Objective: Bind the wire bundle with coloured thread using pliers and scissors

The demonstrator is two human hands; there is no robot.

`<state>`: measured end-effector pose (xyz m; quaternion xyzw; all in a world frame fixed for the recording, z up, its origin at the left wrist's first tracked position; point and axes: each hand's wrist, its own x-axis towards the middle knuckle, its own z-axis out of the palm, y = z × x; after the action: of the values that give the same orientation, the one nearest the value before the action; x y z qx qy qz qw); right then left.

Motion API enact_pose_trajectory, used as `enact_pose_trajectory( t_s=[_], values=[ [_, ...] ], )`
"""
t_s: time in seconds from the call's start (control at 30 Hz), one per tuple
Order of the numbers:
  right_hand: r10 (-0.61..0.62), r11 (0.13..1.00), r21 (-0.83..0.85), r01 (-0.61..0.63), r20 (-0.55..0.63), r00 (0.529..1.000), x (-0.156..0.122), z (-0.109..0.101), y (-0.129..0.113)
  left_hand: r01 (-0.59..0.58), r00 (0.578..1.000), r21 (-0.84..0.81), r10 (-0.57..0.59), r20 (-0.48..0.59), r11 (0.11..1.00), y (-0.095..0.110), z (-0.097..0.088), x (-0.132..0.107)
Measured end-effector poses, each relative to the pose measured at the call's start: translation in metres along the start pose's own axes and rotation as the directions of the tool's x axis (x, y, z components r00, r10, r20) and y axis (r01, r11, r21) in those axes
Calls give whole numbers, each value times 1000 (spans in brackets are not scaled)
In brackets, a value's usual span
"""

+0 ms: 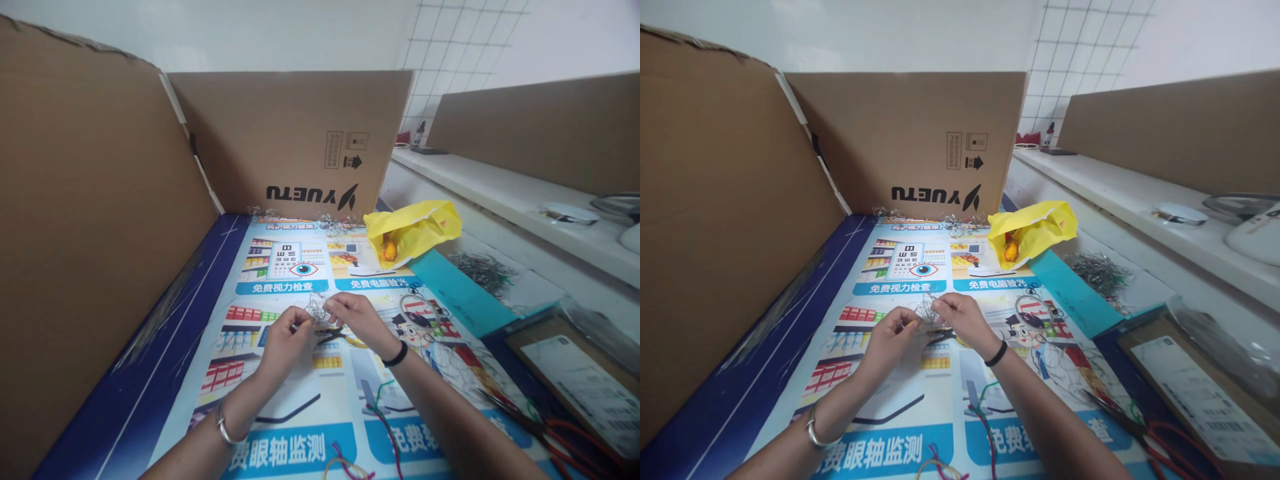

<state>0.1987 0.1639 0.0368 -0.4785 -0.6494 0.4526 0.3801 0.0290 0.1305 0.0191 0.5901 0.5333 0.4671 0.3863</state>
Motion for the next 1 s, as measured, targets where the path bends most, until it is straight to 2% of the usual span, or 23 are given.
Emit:
enact_pose_trajectory(
  t_s=[0.33, 0.57, 0.7, 0.9, 1.0],
  values=[
    [0, 1000, 31, 0, 3, 1000, -1, 5, 1, 21, 998, -55, -17, 59, 998, -1, -1, 0],
    [-68, 997, 40, 66, 67, 995, -4, 4, 2, 27, 999, -41, -26, 22, 999, -4, -1, -1],
    [-167, 981, -92, 168, 19, 986, -4, 5, 9, 34, 999, -10, -34, -32, 999, -4, -2, -2],
    [-239, 941, -275, 196, -133, 962, -13, 13, 10, 63, 995, -19, -64, -73, 998, -3, -3, -3],
    [-292, 869, -435, 235, -69, 954, -21, 21, 8, 75, 994, -49, -78, -79, 996, -5, -2, -4]
  ],
)
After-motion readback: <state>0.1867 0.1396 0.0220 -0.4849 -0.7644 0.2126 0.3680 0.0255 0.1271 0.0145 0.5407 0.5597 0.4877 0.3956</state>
